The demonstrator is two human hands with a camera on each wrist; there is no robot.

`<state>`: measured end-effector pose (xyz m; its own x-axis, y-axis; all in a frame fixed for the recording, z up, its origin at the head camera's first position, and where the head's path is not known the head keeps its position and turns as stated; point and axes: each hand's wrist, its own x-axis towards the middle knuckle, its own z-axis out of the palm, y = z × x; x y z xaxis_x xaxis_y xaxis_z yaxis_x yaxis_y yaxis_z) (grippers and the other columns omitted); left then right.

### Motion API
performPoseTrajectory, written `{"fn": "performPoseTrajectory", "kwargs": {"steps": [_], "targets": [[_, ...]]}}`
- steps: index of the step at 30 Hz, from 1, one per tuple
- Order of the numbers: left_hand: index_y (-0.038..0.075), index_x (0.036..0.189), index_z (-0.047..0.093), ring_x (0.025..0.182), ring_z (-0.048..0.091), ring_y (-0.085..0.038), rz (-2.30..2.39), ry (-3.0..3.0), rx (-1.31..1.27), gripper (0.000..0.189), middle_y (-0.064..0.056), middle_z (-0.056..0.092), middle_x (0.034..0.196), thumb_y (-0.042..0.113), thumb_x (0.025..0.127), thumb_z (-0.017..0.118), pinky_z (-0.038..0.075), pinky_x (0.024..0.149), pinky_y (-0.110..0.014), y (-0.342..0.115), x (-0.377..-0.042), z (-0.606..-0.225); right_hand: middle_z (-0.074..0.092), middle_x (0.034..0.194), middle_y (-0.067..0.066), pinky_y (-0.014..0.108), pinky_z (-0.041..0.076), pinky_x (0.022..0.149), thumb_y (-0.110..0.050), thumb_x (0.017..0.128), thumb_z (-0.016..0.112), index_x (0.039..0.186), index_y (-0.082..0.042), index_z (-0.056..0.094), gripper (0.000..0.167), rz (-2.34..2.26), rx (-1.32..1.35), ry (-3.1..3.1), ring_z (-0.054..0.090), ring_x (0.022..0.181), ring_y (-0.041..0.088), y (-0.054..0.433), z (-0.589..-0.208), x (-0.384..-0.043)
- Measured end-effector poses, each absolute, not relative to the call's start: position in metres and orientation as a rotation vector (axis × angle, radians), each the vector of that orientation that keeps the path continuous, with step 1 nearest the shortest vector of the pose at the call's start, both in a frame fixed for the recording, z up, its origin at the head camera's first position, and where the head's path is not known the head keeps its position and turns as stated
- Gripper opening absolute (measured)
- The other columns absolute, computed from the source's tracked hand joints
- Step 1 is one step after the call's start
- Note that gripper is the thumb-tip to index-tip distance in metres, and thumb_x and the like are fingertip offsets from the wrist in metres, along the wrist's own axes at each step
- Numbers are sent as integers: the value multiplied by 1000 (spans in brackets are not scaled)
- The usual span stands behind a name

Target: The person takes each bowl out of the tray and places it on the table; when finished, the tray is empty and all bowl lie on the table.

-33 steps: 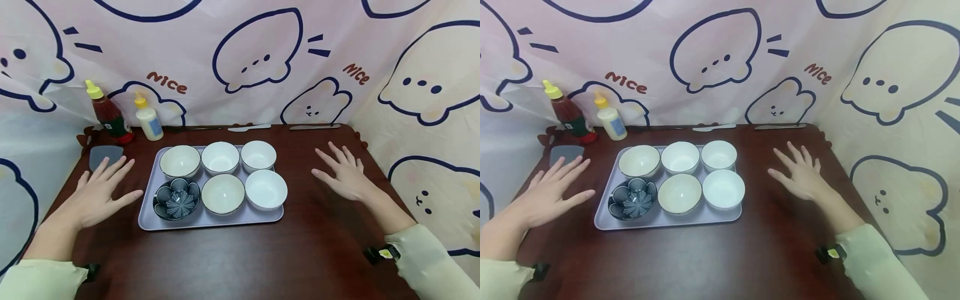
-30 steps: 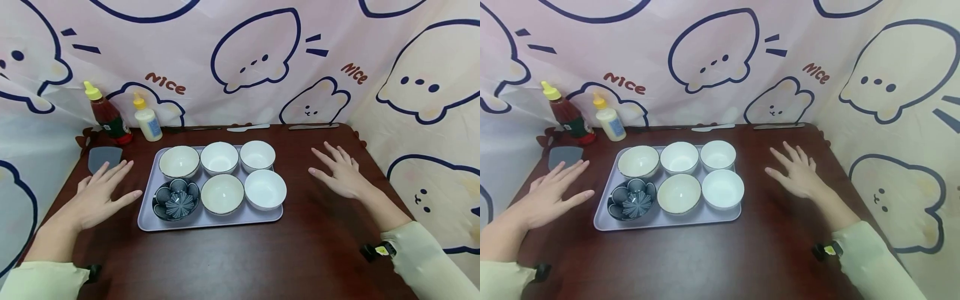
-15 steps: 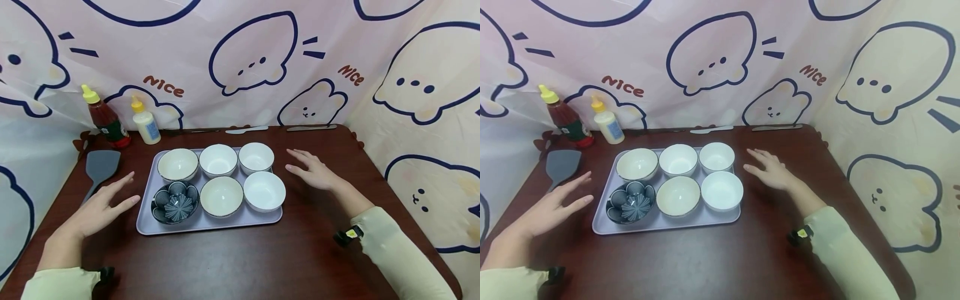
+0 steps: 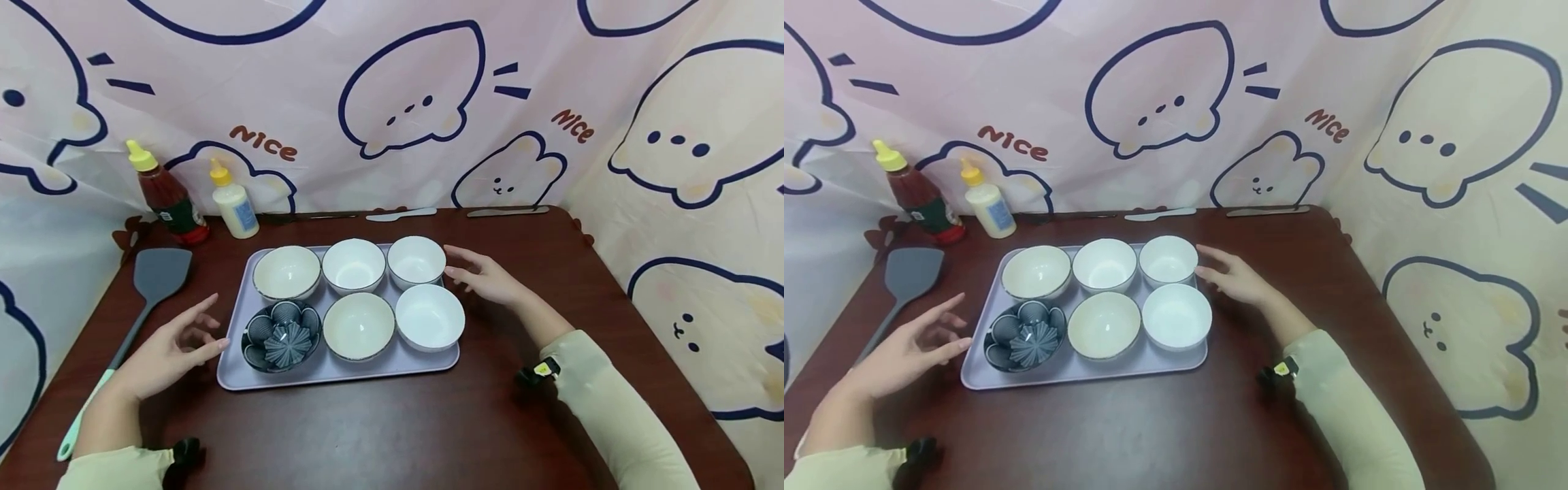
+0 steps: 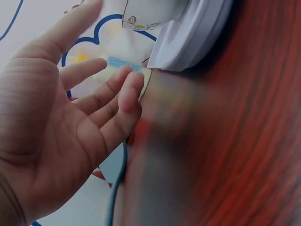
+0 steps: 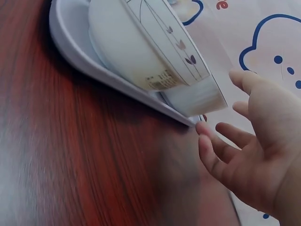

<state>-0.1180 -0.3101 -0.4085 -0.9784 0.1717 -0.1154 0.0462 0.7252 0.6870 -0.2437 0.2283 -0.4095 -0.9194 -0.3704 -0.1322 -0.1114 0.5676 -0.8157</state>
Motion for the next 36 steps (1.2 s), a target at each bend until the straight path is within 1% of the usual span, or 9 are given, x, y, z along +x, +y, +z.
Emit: {"fn": "performPoseTrajectory", "kwargs": {"steps": [4,7,9,11,17,22,26,31,36], "targets": [[11,158,25,79,58,-9,1195,2713,190,82,-14,51,109,31,93,71,53,63,-24,-314,-112,-416,50,147,5,36,57,80,-40,97,63,153,-30,39,62,-1378,-415,2420,69,101,24,215,-419,-247],[11,156,30,79,56,-7,1216,2707,192,79,-11,49,104,28,92,73,50,61,-24,-318,-110,-419,47,149,5,37,58,77,-36,97,66,153,-30,39,63,-1432,-423,2372,69,96,23,206,-425,-249],[11,156,32,81,56,-6,1218,2708,193,78,-9,49,104,27,92,73,48,61,-23,-319,-110,-421,45,150,4,37,58,76,-33,96,67,153,-29,39,63,-1472,-423,2357,70,95,23,202,-428,-250],[11,155,33,83,56,-6,1237,2698,197,77,-8,48,104,25,91,74,48,62,-23,-319,-110,-424,46,149,6,37,58,75,-31,97,67,154,-28,38,64,-1522,-409,2346,69,94,23,200,-431,-252],[7,154,34,81,55,-5,1295,2685,217,80,-7,47,100,18,88,77,47,59,-25,-319,-109,-436,48,143,16,36,59,80,-27,100,62,157,-24,32,65,-1682,-301,2217,70,95,23,197,-434,-252],[8,153,36,83,55,-5,1290,2681,206,79,-7,47,102,19,87,78,47,61,-23,-318,-110,-440,45,145,18,36,58,85,-26,101,59,156,-27,31,62,-1753,-225,2137,69,93,22,198,-436,-253],[6,150,40,87,54,-5,1293,2655,194,73,-8,49,104,20,89,77,48,64,-21,-317,-111,-442,43,145,20,36,58,87,-24,102,58,157,-29,30,62,-1783,-195,2111,68,93,22,200,-437,-253],[4,146,46,86,55,-4,1271,2678,187,66,-6,55,102,20,90,76,47,66,-18,-317,-110,-445,46,142,18,32,58,83,-18,100,59,154,-29,35,60,-1844,-109,2092,66,89,21,198,-438,-254],[3,148,44,88,57,-5,1312,2656,197,68,-2,57,103,16,89,76,51,68,-18,-317,-113,-449,48,138,18,29,58,77,-9,96,58,153,-24,40,61,-1910,-36,2087,65,82,17,195,-432,-253]]}}
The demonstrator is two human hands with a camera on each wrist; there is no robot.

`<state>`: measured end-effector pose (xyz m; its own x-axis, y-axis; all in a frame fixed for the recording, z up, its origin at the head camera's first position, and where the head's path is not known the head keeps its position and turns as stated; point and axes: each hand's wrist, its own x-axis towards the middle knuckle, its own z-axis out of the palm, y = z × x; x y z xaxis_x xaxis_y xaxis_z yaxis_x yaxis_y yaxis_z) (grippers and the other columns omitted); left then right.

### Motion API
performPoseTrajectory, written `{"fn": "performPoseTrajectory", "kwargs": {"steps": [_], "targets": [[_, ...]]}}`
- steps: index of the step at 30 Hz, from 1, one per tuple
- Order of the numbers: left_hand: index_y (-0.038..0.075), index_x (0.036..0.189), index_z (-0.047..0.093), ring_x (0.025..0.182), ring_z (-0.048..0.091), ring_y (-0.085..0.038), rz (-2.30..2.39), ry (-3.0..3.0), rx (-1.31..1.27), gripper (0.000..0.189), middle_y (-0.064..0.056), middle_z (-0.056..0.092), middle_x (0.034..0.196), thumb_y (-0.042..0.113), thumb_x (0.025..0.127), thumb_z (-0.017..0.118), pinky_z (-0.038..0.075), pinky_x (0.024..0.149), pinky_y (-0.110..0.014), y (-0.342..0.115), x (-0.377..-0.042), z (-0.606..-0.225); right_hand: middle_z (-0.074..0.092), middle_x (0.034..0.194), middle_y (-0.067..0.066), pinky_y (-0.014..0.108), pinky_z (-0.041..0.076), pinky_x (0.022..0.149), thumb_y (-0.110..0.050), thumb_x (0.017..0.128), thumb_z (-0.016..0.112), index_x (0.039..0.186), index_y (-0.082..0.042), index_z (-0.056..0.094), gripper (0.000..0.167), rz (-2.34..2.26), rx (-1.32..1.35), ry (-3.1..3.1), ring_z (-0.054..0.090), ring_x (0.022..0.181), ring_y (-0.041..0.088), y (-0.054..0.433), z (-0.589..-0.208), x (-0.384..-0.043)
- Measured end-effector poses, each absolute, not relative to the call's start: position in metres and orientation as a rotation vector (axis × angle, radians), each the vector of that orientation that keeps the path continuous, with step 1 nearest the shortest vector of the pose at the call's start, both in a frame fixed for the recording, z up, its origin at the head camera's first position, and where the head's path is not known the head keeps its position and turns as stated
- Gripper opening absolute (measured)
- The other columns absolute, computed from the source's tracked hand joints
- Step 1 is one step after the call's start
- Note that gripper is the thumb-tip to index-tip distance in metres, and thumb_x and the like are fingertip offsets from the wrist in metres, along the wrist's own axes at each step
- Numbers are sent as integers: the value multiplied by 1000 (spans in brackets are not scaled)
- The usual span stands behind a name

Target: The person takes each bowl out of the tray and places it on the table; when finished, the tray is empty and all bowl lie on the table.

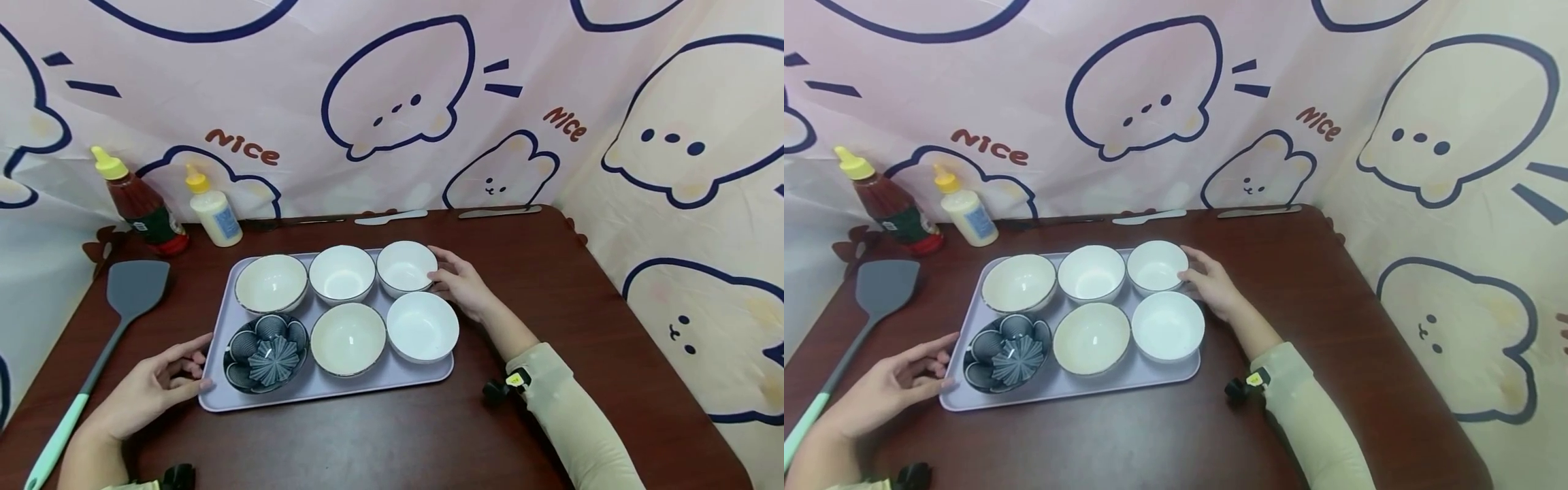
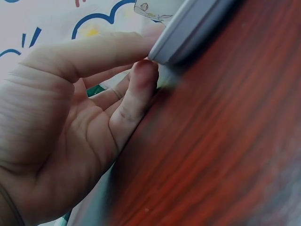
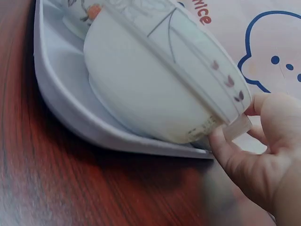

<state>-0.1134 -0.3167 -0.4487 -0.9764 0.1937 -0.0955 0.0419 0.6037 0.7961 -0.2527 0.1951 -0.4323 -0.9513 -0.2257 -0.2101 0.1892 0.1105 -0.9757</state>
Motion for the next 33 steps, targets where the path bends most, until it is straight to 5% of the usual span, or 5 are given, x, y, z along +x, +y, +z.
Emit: {"fn": "performPoseTrajectory", "kwargs": {"steps": [25,33], "targets": [[4,149,43,88,57,-6,1347,2620,191,73,-5,56,103,17,86,79,53,69,-19,-314,-113,-446,44,142,18,25,59,71,-2,97,51,156,-19,32,64,-2036,9,2045,71,73,16,232,-400,-264],[5,149,43,88,56,-6,1339,2622,189,73,-4,56,102,17,86,79,53,69,-18,-317,-113,-446,50,129,12,24,59,71,-3,99,50,157,-18,29,64,-2063,88,2059,71,72,15,259,-402,-275]]}}
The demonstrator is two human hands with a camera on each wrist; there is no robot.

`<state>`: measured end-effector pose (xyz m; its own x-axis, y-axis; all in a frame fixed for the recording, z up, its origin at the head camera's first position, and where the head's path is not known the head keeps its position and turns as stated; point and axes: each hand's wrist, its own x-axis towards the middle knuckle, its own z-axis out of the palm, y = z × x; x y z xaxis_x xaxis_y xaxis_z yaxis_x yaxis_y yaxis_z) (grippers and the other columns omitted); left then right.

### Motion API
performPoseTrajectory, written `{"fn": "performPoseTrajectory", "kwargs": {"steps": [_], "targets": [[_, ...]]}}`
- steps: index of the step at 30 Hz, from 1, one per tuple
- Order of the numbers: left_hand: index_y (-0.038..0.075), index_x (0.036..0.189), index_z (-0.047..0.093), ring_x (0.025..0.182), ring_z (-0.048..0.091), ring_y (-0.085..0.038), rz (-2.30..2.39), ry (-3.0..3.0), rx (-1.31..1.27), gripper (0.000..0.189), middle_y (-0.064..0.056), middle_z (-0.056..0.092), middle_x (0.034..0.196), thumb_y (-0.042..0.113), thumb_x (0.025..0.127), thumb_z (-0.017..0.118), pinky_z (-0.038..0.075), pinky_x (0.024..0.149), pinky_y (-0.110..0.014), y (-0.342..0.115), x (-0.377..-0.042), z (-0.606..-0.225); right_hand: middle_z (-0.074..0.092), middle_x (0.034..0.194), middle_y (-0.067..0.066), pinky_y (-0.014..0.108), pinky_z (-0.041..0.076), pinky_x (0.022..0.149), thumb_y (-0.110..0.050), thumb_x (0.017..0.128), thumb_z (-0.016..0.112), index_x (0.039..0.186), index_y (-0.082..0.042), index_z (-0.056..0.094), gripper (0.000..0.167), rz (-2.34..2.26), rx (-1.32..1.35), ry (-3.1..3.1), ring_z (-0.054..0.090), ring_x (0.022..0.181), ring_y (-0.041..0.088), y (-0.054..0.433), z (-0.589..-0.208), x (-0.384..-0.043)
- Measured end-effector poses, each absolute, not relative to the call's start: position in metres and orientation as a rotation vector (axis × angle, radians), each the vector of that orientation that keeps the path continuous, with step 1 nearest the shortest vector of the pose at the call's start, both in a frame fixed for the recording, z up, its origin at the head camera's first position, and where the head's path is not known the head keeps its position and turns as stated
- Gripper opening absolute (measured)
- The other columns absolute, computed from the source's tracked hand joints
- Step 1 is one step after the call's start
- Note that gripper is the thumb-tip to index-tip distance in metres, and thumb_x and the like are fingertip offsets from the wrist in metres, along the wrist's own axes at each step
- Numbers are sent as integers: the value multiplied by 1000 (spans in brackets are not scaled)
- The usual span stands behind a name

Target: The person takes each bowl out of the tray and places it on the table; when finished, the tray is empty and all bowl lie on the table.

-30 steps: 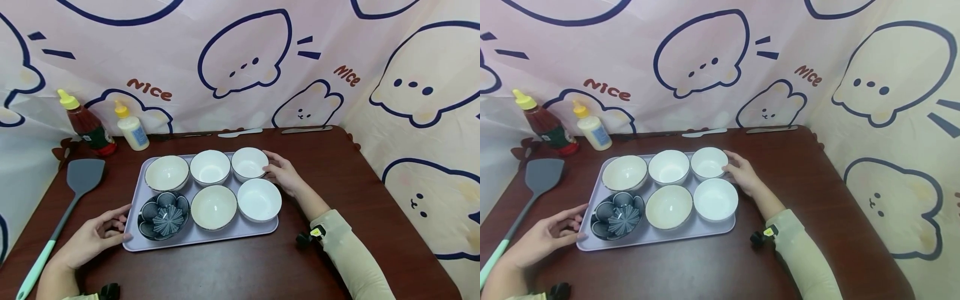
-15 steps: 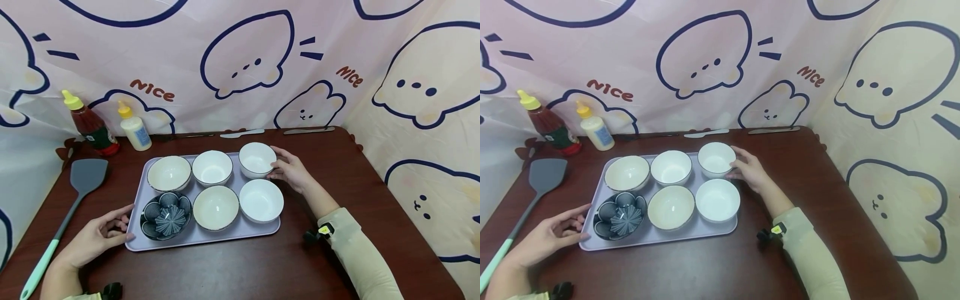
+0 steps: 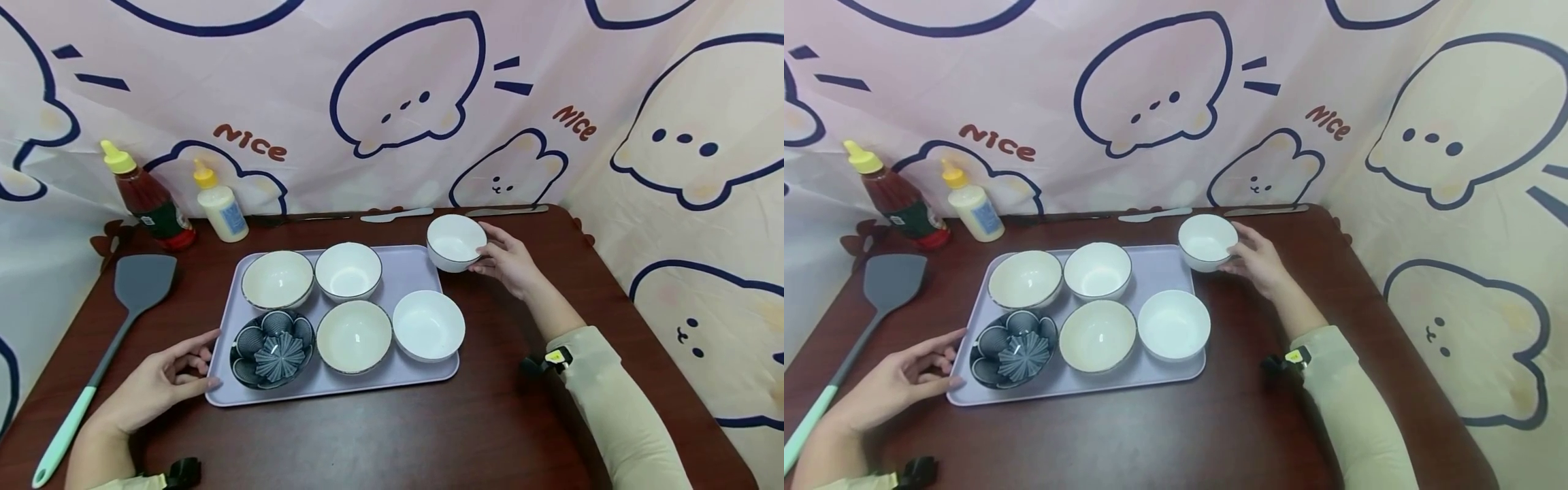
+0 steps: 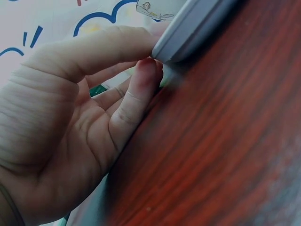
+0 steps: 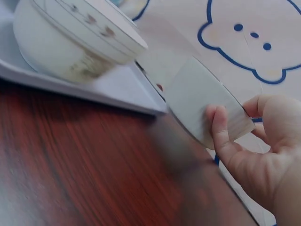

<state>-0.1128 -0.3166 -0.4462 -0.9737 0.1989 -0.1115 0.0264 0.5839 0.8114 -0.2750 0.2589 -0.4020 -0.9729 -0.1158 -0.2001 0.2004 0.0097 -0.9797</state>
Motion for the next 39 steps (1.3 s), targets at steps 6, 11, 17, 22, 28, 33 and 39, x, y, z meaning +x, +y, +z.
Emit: {"fn": "performPoseTrajectory", "kwargs": {"steps": [6,11,17,22,28,33,39], "targets": [[4,149,42,88,56,-6,1342,2612,172,73,-4,56,103,17,87,78,53,69,-18,-318,-112,-446,52,123,9,24,59,72,-3,100,49,158,-19,27,64,-2095,147,2030,71,72,14,271,-408,-283],[5,149,43,89,56,-6,1354,2620,179,73,-4,55,103,17,86,79,53,70,-18,-316,-113,-447,52,123,10,24,59,70,-4,100,50,159,-19,25,65,-2125,190,2007,71,71,15,276,-415,-289],[4,149,42,89,55,-6,1358,2605,160,73,-5,55,103,18,87,78,53,70,-18,-317,-111,-450,52,122,10,25,59,70,-5,101,49,159,-21,26,65,-2141,231,1974,71,70,16,276,-426,-293],[4,149,42,89,56,-6,1380,2599,172,73,-5,55,103,16,86,78,53,70,-18,-317,-110,-450,50,124,9,25,59,71,-6,101,49,159,-22,26,64,-2134,252,1978,70,71,15,277,-430,-293],[4,149,43,89,56,-6,1385,2605,178,73,-4,55,103,15,86,79,53,70,-18,-317,-110,-450,53,121,7,25,58,74,-10,103,52,159,-25,25,64,-2136,233,1972,71,75,15,279,-432,-290],[4,148,43,89,56,-6,1399,2612,192,73,-3,55,102,14,86,79,53,69,-18,-318,-110,-450,53,121,6,24,58,75,-13,102,55,160,-24,23,66,-2125,211,1977,71,78,13,281,-429,-288],[3,148,44,88,56,-6,1405,2616,213,72,-4,54,101,13,85,79,53,68,-19,-316,-110,-448,49,125,2,21,57,76,-15,102,56,159,-19,25,65,-2214,228,1942,70,82,10,287,-418,-278]]}}
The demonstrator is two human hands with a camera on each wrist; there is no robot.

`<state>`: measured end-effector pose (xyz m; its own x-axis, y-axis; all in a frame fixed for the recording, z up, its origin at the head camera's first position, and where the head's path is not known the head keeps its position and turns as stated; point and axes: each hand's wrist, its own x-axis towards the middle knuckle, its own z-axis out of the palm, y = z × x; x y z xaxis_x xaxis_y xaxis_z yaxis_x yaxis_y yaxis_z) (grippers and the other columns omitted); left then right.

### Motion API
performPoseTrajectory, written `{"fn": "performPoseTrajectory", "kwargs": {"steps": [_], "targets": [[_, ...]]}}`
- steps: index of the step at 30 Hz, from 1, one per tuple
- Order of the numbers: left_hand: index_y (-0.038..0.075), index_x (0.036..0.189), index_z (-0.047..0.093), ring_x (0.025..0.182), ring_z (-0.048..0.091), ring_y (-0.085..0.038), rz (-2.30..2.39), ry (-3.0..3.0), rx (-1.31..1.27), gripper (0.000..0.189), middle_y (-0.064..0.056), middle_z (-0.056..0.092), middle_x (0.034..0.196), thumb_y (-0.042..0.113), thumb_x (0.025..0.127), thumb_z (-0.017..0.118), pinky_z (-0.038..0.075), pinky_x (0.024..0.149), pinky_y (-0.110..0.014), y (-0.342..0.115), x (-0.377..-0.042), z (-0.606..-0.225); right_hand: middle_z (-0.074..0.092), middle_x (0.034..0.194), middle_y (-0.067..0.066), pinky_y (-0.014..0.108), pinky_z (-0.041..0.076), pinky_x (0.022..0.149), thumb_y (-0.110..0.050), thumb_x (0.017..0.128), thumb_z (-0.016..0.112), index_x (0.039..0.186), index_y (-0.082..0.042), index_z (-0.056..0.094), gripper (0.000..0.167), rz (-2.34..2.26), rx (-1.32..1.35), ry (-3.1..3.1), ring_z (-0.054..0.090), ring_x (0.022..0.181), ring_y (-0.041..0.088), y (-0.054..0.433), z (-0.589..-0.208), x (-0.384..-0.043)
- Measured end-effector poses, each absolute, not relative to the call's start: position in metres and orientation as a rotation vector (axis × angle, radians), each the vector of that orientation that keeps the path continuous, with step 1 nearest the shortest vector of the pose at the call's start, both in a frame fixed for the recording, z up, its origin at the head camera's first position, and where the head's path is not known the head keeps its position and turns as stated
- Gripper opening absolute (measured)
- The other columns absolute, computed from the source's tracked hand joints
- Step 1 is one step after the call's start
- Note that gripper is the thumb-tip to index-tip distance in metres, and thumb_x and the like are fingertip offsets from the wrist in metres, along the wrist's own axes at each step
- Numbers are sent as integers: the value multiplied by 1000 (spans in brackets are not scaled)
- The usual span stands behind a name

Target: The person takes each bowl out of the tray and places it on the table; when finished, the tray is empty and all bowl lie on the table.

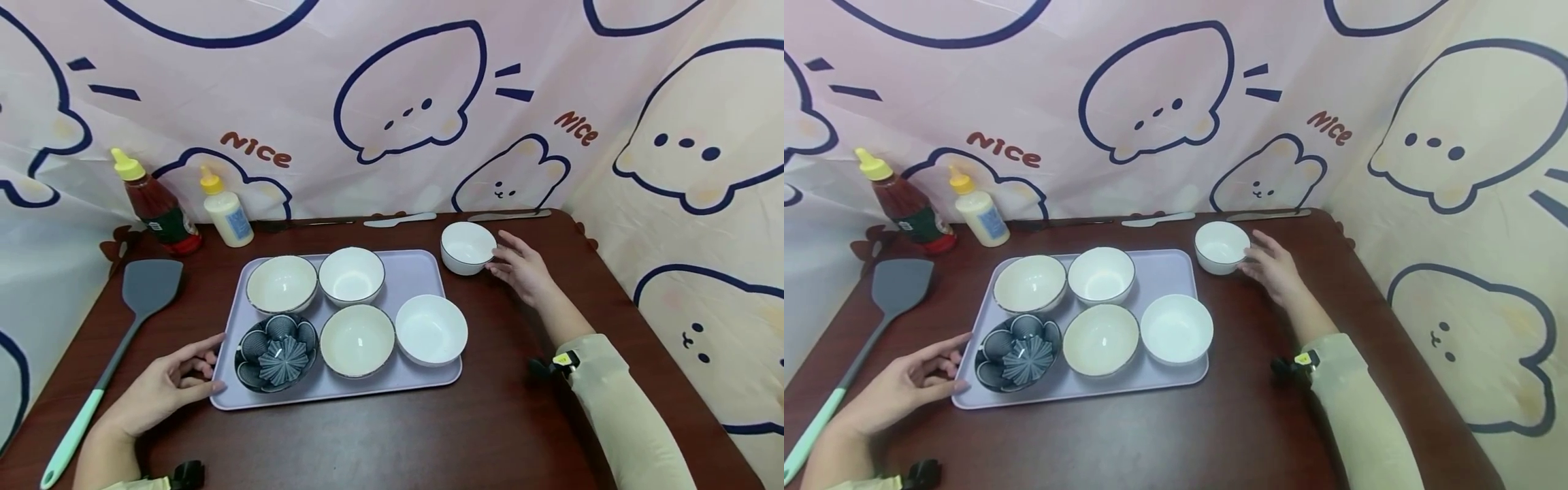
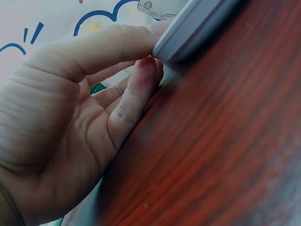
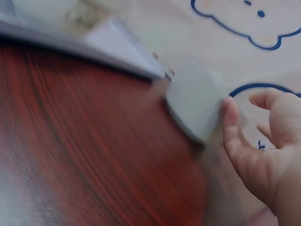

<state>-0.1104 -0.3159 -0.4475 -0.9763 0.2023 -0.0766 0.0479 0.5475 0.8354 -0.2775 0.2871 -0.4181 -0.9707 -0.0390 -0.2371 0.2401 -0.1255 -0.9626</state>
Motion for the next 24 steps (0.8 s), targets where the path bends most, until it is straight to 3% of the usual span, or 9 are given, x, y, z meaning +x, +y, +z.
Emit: {"fn": "performPoseTrajectory", "kwargs": {"steps": [7,16,24], "targets": [[6,149,43,89,56,-7,1370,2621,174,73,-6,55,103,18,86,79,53,69,-19,-317,-109,-443,52,131,8,20,57,76,-13,100,61,152,-16,39,57,-2355,124,1926,70,82,11,280,-401,-258],[7,149,43,90,56,-6,1363,2610,145,74,-9,54,106,21,86,79,53,71,-19,-316,-106,-440,43,147,24,27,58,85,-22,99,63,156,-14,32,65,-1941,-198,2096,72,93,16,264,-390,-229],[6,148,44,90,56,-7,1400,2604,199,72,-8,54,106,20,86,79,54,72,-19,-316,-107,-444,43,144,31,35,60,82,-17,99,63,153,-7,33,63,-1719,-370,2138,73,92,27,266,-403,-211]]}}
